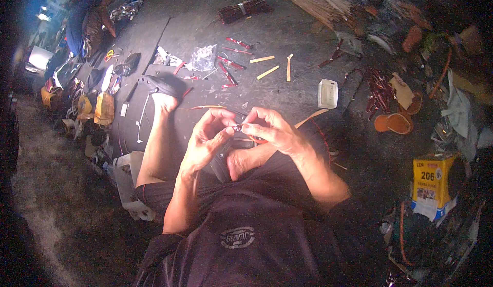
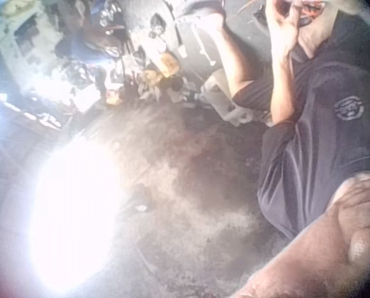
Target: The person sits on the floor and repeatedly cuts small red plastic strips with orange-handled scissors, then inserts a thin white rod into the cut piece. The person handles the pieces one at a time and places finished units aside.
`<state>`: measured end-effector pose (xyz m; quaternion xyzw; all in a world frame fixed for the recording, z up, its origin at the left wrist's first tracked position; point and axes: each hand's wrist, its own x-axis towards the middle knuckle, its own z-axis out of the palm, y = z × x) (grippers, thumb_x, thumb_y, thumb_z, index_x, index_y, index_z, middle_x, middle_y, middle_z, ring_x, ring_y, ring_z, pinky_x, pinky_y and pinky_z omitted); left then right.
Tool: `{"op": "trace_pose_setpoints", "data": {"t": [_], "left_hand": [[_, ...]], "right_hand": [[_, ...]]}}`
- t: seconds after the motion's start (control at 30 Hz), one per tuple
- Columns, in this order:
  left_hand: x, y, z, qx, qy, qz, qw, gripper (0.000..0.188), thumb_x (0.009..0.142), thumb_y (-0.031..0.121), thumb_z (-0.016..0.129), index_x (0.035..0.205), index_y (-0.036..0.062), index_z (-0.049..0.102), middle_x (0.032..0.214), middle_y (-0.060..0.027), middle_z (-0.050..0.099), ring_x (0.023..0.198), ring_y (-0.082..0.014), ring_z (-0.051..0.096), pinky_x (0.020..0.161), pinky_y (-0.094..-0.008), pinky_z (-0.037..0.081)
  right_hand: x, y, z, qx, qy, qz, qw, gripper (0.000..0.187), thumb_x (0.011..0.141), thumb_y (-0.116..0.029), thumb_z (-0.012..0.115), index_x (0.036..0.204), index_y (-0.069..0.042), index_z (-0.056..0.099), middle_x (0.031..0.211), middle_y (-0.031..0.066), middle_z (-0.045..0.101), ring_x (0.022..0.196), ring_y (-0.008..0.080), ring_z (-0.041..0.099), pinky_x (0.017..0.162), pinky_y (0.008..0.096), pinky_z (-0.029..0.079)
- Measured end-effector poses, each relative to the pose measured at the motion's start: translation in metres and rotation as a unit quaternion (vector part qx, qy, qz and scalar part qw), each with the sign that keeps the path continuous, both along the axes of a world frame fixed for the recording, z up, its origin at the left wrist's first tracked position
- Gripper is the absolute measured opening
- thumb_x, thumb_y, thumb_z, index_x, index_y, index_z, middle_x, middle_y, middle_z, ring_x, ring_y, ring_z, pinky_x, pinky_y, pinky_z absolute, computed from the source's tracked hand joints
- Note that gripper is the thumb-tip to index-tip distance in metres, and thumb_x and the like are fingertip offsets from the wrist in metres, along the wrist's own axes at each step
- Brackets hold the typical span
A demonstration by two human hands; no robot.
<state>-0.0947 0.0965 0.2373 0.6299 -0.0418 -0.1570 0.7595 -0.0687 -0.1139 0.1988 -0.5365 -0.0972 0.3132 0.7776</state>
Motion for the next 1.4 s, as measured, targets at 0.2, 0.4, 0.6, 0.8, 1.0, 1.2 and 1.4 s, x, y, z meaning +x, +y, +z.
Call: {"op": "trace_pose_setpoints", "data": {"t": [0.2,0.4,0.6,0.8,1.0,1.2,1.4], "left_hand": [[0.005,0.01,0.0,-0.103,0.0,-0.045,0.994,0.039,0.092,0.005,0.063,0.129,0.0007,0.049,0.095,-0.0078,0.066,0.093,-0.016,0.062,0.087,-0.0309,0.05],[0.014,0.02,0.007,-0.018,0.061,-0.007,0.998,0.042,0.088,0.013,0.071,0.127,0.0067,0.057,0.092,0.0029,0.065,0.091,-0.0067,0.057,0.083,-0.0228,0.042],[0.015,0.031,-0.002,0.015,0.077,-0.003,0.997,0.038,0.092,0.018,0.067,0.126,0.0053,0.059,0.094,0.0006,0.066,0.092,-0.0077,0.058,0.081,-0.0237,0.044],[0.008,0.059,-0.046,-0.12,0.129,0.015,0.984,0.027,0.093,0.015,0.063,0.117,0.0016,0.063,0.099,-0.0025,0.066,0.088,-0.0094,0.061,0.08,-0.0226,0.048],[-0.004,-0.002,-0.074,-0.513,0.258,0.095,0.813,0.023,0.101,0.02,0.053,0.114,0.0015,0.059,0.105,-0.0117,0.066,0.091,-0.017,0.064,0.079,-0.0295,0.057],[-0.012,-0.013,-0.081,-0.522,0.271,0.103,0.802,0.021,0.101,0.023,0.053,0.109,0.0055,0.061,0.1,-0.0049,0.066,0.086,-0.0131,0.063,0.075,-0.0288,0.055],[-0.012,-0.01,-0.09,-0.53,0.294,0.098,0.79,0.022,0.1,0.021,0.054,0.114,0.0034,0.058,0.101,-0.0056,0.065,0.087,-0.0116,0.063,0.083,-0.0281,0.056]], "right_hand": [[-0.013,0.017,-0.016,0.223,0.125,-0.021,0.967,0.014,0.094,-0.019,0.063,0.096,-0.005,0.062,0.087,0.0007,0.06,0.084,0.0113,0.057,0.08,0.0286,0.05],[0.005,0.005,0.005,0.024,0.069,-0.058,0.996,0.022,0.098,-0.021,0.057,0.105,-0.001,0.062,0.091,0.0049,0.064,0.084,0.0124,0.062,0.079,0.0272,0.052],[0.017,-0.013,0.008,0.047,0.104,-0.021,0.993,0.027,0.096,-0.018,0.058,0.113,0.003,0.062,0.093,0.006,0.064,0.08,0.0126,0.063,0.076,0.0264,0.052],[0.01,-0.011,-0.012,0.208,0.209,-0.042,0.955,0.031,0.097,-0.009,0.053,0.124,0.005,0.057,0.104,0.013,0.067,0.089,0.0183,0.068,0.086,0.0322,0.057],[-0.015,0.032,-0.042,0.281,0.311,-0.071,0.905,0.022,0.099,-0.015,0.053,0.114,-0.001,0.061,0.107,0.011,0.068,0.096,0.0207,0.068,0.085,0.0332,0.057],[-0.017,0.038,-0.059,0.282,0.322,-0.086,0.9,0.022,0.097,-0.017,0.058,0.11,-0.001,0.065,0.111,0.0115,0.067,0.101,0.0224,0.066,0.082,0.0309,0.056],[-0.016,0.039,-0.062,0.294,0.316,-0.079,0.898,0.022,0.097,-0.018,0.057,0.11,-0.001,0.064,0.106,0.0109,0.067,0.099,0.0228,0.067,0.078,0.0312,0.055]]}}
